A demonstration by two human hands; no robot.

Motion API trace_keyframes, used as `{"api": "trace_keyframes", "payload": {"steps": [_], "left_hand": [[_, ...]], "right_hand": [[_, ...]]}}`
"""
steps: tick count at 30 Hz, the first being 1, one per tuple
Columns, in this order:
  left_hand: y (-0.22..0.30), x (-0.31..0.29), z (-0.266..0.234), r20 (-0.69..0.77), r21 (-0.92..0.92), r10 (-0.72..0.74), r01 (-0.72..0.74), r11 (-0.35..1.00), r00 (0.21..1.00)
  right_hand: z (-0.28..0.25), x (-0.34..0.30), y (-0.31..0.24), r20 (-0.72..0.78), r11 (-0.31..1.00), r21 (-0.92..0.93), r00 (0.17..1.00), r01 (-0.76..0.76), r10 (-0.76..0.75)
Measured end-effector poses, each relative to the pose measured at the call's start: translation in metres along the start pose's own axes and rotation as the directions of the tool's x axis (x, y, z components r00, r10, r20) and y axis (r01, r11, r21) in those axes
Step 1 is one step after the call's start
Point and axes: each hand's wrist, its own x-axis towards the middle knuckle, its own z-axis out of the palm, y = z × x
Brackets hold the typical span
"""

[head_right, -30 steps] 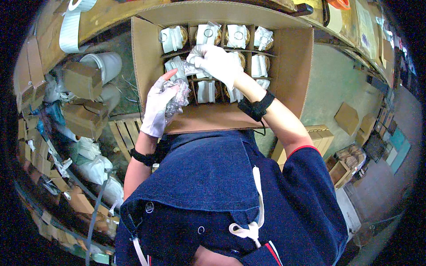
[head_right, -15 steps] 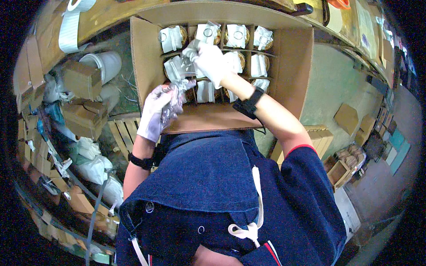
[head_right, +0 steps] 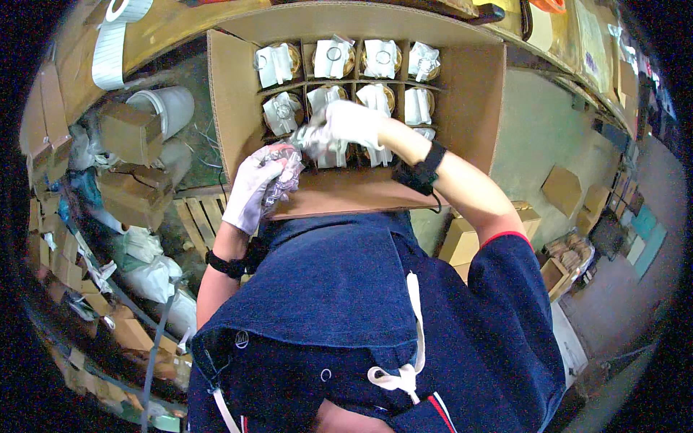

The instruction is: Packing items into cardboard boxes and sealing them with tape.

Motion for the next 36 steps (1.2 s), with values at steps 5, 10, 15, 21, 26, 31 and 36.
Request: {"api": "trace_keyframes", "payload": {"steps": [5,10,15,21,26,31,36], "left_hand": [[0.006,-0.001,0.008,-0.069,0.227,0.015,0.001,0.974,0.997],[-0.002,0.005,0.007,-0.061,0.288,-0.004,0.021,0.958,0.998],[0.004,0.000,0.017,0.122,0.456,-0.130,0.061,0.888,0.984],[0.008,-0.002,0.019,0.327,0.266,-0.125,0.036,0.963,0.937],[-0.005,0.008,0.011,0.176,0.216,-0.148,0.109,0.970,0.973],[0.012,0.004,0.027,0.100,0.272,-0.202,0.169,0.947,0.974],[0.016,0.002,0.031,0.151,0.376,-0.197,0.128,0.918,0.969]], "right_hand": [[-0.011,0.022,0.060,-0.418,0.726,-0.676,0.877,-0.126,-0.237],[0.017,-0.022,-0.022,-0.156,0.999,-0.024,0.987,-0.042,0.038],[0.000,-0.039,-0.014,-0.070,0.946,-0.024,0.945,-0.322,0.320],[-0.036,-0.047,0.043,-0.501,0.812,-0.414,0.848,-0.412,0.174],[0.013,-0.074,-0.052,-0.227,0.974,-0.138,0.963,-0.178,0.143],[0.034,-0.052,-0.019,-0.194,0.998,-0.058,0.980,0.037,-0.048],[-0.012,-0.076,0.004,-0.232,0.980,0.095,0.954,-0.173,0.191]]}}
